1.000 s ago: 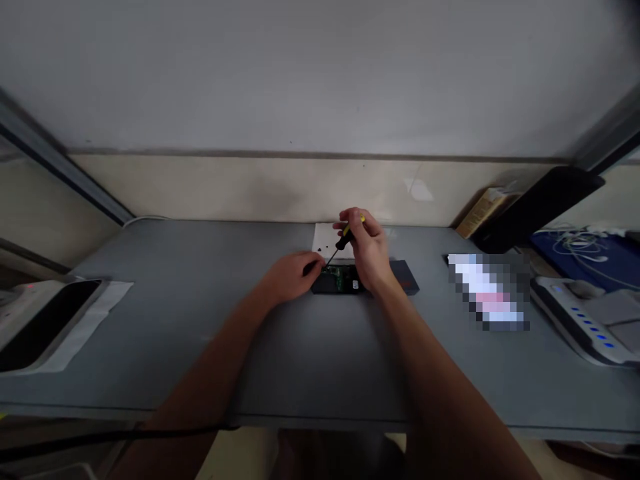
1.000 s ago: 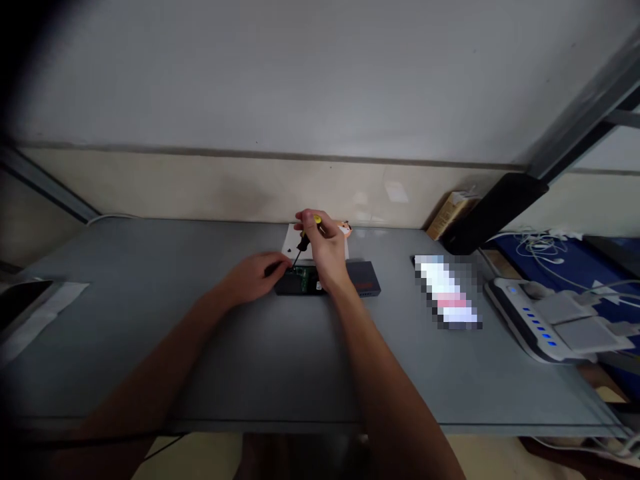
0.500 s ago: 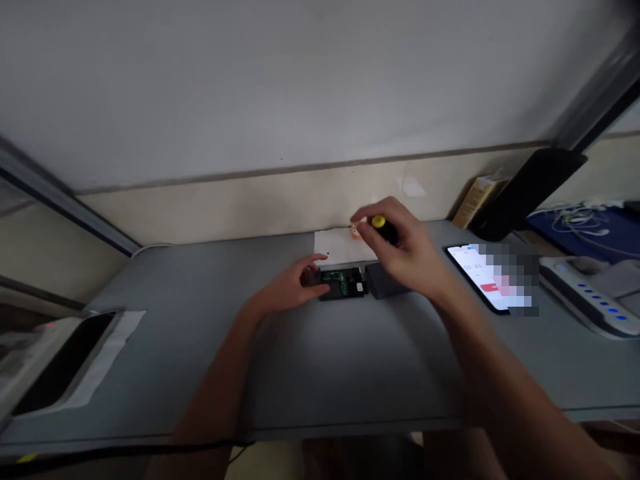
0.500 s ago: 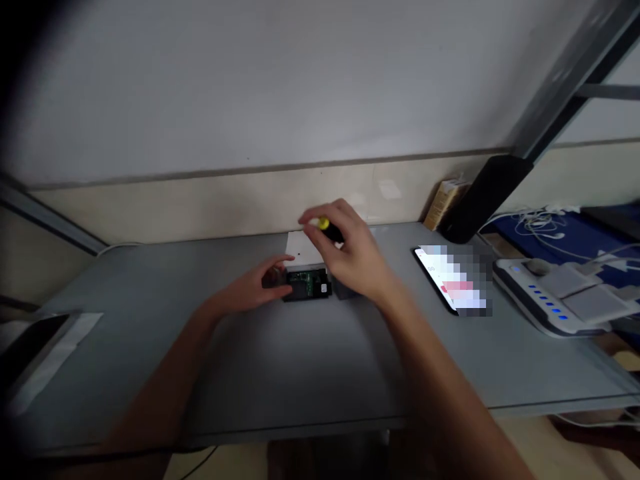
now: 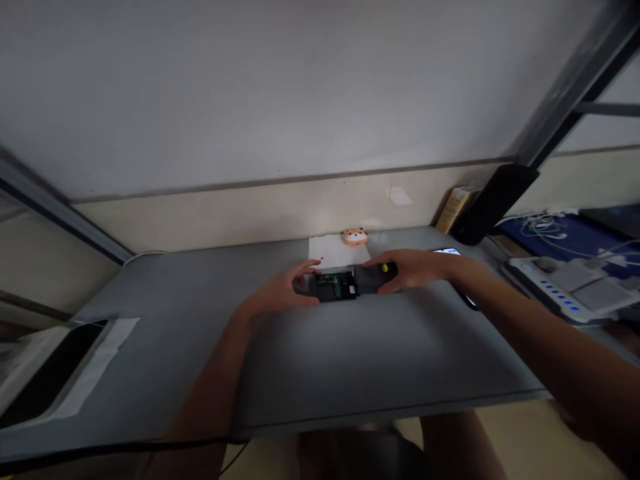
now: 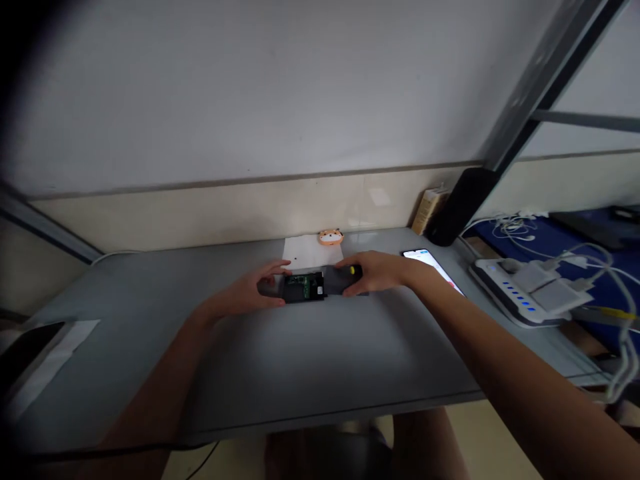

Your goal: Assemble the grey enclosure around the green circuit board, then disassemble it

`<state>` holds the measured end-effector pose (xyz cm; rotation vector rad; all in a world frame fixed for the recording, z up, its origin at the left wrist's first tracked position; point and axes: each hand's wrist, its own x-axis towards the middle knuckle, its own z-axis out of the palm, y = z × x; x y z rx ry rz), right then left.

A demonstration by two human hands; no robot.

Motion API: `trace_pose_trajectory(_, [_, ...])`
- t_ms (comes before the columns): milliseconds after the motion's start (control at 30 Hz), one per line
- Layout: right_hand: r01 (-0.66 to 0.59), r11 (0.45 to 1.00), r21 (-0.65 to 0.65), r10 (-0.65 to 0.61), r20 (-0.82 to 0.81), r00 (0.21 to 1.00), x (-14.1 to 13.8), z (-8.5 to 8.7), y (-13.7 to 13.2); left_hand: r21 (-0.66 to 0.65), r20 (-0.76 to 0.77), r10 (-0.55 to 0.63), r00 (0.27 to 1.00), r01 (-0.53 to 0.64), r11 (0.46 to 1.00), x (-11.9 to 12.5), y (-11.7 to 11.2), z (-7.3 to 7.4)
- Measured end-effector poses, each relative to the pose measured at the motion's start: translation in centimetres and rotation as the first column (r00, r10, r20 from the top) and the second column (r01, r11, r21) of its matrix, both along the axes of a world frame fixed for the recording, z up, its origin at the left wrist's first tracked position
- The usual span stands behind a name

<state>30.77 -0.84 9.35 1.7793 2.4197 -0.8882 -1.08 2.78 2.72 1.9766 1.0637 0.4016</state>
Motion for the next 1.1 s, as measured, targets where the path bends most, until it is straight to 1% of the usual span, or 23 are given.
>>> trace_pose_trajectory(100, [-0.061,0.994,-0.087,0.06,-0.022,0.998,-0.7,0.8,1.4,0.007,0.017,0.02,1.0,-0.02,1.0,-0.1,0.2,-0.4])
trace_pose_trajectory(200, [-0.12,0.985,-0.126,0.118,-0.026,0.993,-1.6,0.8,2.3,0.029,0.034,0.044,0.998,-0.045,0.999,-0.1,0.1,-0.8])
trace_pose_trajectory(267, [-0.135,0.988,-0.074,0.134,-0.014,0.991,-2.2,0.3,2.6,0.041,0.042,0.063,0.997,-0.065,0.997,0.1,-0.1,-0.8])
trace_pose_trajectory(367, [-0.184,0.98,0.081,0.185,-0.009,0.983,-3.0,-1.0,2.5,0.033,0.03,0.122,0.992,-0.123,0.992,0.7,-0.5,-0.8])
trace_pose_trajectory(433, [-0.2,0.969,0.142,0.205,-0.015,0.979,-3.2,-1.9,2.3,0.036,0.02,0.151,0.988,-0.151,0.988,1.1,-0.6,-0.9])
trace_pose_trajectory(533, [-0.201,0.968,0.148,0.206,-0.019,0.978,-3.3,-2.9,2.2,0.053,0.026,0.157,0.987,-0.158,0.986,1.6,-0.6,-1.1])
trace_pose_trajectory(600, [-0.196,0.971,0.139,0.201,-0.019,0.979,-3.5,-3.1,2.2,0.06,0.038,0.149,0.988,-0.151,0.987,1.8,-0.5,-1.1])
trace_pose_trajectory(767, [-0.212,0.969,0.13,0.214,0.002,0.977,-4.9,-2.8,2.3,0.04,0.054,0.116,0.992,-0.118,0.992,1.9,-0.7,-1.1])
trace_pose_trajectory(833, [-0.253,0.96,0.121,0.258,-0.027,0.966,-5.4,-2.7,2.3,0.032,0.06,0.124,0.99,-0.126,0.991,2.0,-0.9,-1.1])
trace_pose_trajectory(900, [-0.265,0.956,0.125,0.274,-0.058,0.96,-5.7,-2.8,2.2,0.011,0.064,0.144,0.987,-0.145,0.989,2.1,-1.1,-1.0])
trace_pose_trajectory(1000, [-0.228,0.962,0.15,0.243,-0.084,0.966,-5.7,-3.1,2.0,-0.041,0.067,0.163,0.984,-0.161,0.986,2.2,-1.3,-0.9])
trace_pose_trajectory(1100, [-0.184,0.969,0.168,0.203,-0.103,0.974,-5.6,-3.4,1.8,-0.077,0.041,0.155,0.987,-0.152,0.985,2.3,-1.4,-0.6])
